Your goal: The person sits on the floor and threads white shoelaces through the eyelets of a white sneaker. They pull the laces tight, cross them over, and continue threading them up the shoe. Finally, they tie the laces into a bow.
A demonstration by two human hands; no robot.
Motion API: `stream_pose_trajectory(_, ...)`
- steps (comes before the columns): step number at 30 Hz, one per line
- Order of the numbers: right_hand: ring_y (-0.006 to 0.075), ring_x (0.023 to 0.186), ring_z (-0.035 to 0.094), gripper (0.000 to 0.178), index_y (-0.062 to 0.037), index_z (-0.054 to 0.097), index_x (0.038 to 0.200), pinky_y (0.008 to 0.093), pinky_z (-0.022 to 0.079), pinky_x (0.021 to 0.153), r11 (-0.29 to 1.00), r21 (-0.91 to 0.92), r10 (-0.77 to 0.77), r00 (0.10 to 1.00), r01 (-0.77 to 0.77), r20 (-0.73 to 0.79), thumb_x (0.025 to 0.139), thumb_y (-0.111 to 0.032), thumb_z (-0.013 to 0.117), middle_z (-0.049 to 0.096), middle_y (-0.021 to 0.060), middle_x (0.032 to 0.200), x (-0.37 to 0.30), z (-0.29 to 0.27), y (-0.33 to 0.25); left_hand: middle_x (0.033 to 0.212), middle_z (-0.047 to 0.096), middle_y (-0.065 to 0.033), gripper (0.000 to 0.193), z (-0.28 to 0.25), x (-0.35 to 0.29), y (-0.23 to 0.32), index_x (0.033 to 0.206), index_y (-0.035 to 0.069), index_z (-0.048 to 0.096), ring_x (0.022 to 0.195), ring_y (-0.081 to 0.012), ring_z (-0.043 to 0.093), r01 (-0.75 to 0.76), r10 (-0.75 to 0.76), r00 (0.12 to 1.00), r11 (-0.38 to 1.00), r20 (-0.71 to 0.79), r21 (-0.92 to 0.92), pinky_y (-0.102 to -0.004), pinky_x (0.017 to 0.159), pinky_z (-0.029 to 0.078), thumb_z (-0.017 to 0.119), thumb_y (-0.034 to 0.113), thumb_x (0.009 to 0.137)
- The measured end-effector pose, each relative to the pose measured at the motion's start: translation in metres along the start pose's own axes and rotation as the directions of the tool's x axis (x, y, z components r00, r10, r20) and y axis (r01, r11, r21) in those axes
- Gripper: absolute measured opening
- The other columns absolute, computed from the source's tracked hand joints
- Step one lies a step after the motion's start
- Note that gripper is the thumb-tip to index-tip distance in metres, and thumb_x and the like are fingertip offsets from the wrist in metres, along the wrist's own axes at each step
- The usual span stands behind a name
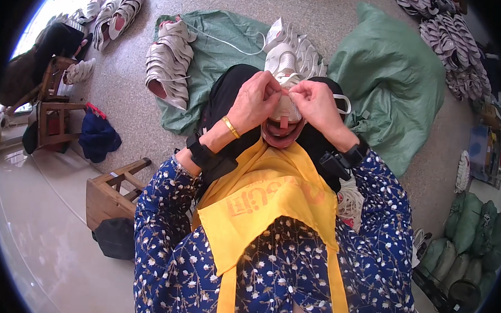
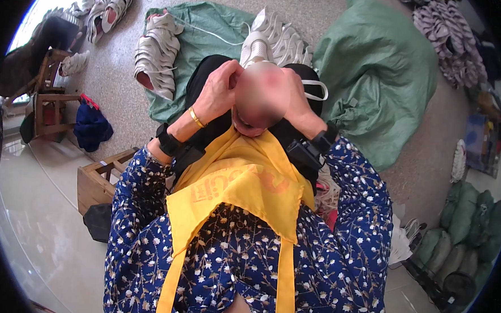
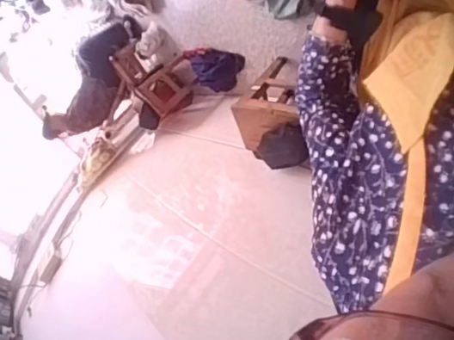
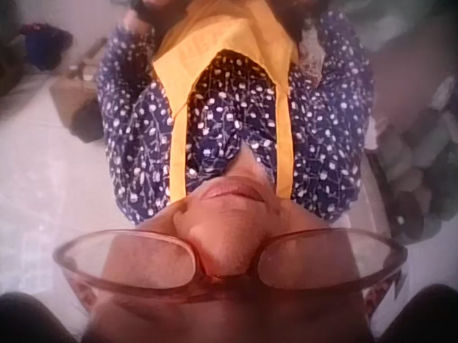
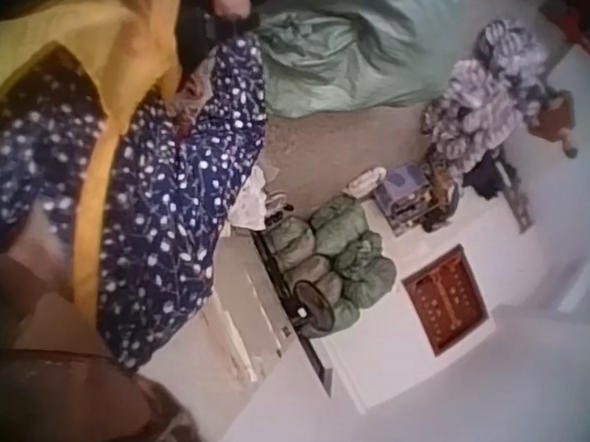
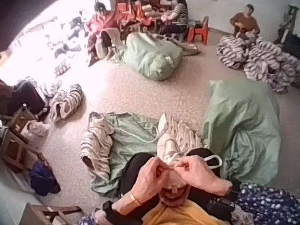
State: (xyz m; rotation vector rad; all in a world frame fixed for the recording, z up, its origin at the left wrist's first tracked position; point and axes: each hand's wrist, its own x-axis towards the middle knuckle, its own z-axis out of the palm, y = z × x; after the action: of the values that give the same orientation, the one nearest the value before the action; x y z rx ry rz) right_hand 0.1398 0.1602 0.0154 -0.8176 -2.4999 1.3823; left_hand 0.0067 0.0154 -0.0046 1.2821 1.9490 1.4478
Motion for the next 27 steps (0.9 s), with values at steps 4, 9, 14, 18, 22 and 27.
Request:
stream_pose_trajectory(4,0.0365,0.07,0.07,0.017,0.0009,0.069,0.083,0.0422,0.054,0.065,0.972,-0.18,-0.17,0.979,0.148,-0.114,0.085,-0.016,0.069,0.069,0.0191,0.072,-0.002,0.004,-0.009,0.078,0.06,-0.005,0.014,-0.001,0.004,-0.008,0.095,0.0,0.061,0.066,-0.0117,0.058,0.037,-0.036,0.999,0.998,0.014,-0.045,-0.0279,0.063,0.05,0.071,0.005,0.086)
stream_pose_trajectory(9,0.0271,0.064,0.071,0.019,0.0026,0.072,0.083,0.0387,0.054,0.061,0.991,-0.123,-0.056,0.995,0.047,-0.079,0.084,-0.017,0.072,0.07,0.0151,0.069,0.003,-0.003,-0.012,0.077,0.059,-0.0034,0.015,-0.004,0.008,-0.007,0.095,0.001,0.061,0.066,-0.0098,0.056,0.063,-0.06,0.996,0.997,0.062,-0.051,-0.0269,0.061,0.049,0.071,0.006,0.086)
stream_pose_trajectory(14,0.0113,0.056,0.065,0.019,0.0021,0.074,0.082,0.0304,0.05,0.052,0.962,0.242,0.108,0.991,-0.125,0.08,0.082,-0.017,0.075,0.07,0.0061,0.066,0.016,-0.004,0.019,0.077,0.058,-0.0029,0.013,-0.006,0.01,-0.009,0.092,0.001,0.061,0.066,-0.0097,0.055,-0.021,0.025,0.995,0.999,0.096,-0.041,-0.0269,0.06,0.048,0.071,0.006,0.087)
stream_pose_trajectory(18,0.0092,0.054,0.063,0.017,0.002,0.074,0.08,0.0278,0.049,0.051,0.975,0.197,0.093,0.993,-0.106,0.074,0.083,-0.014,0.074,0.069,0.0045,0.065,0.018,-0.002,0.018,0.078,0.057,-0.0029,0.011,-0.007,0.011,-0.008,0.091,0.001,0.06,0.066,-0.0104,0.055,-0.055,0.059,0.991,0.998,0.117,-0.04,-0.0269,0.061,0.048,0.07,0.005,0.087)
stream_pose_trajectory(22,0.0098,0.058,0.065,0.014,0.0023,0.074,0.083,0.0269,0.051,0.054,0.989,0.113,0.087,0.99,-0.099,0.107,0.085,-0.012,0.072,0.07,0.0053,0.066,0.02,-0.007,0.011,0.078,0.057,-0.006,0.012,-0.007,0.012,-0.006,0.091,0.0,0.059,0.065,-0.0154,0.057,-0.111,0.111,0.989,0.994,0.095,-0.011,-0.0299,0.061,0.049,0.069,0.003,0.086)
stream_pose_trajectory(27,0.0097,0.064,0.066,0.012,0.0004,0.072,0.091,0.0249,0.051,0.06,0.971,0.208,0.051,0.955,-0.115,0.293,0.088,-0.011,0.071,0.07,0.0031,0.072,0.024,-0.034,0.005,0.077,0.061,-0.0111,0.012,-0.019,0.009,-0.017,0.092,0.0,0.058,0.067,-0.0205,0.059,-0.1,0.093,0.994,0.987,0.056,0.124,-0.0331,0.063,0.049,0.068,0.001,0.085)
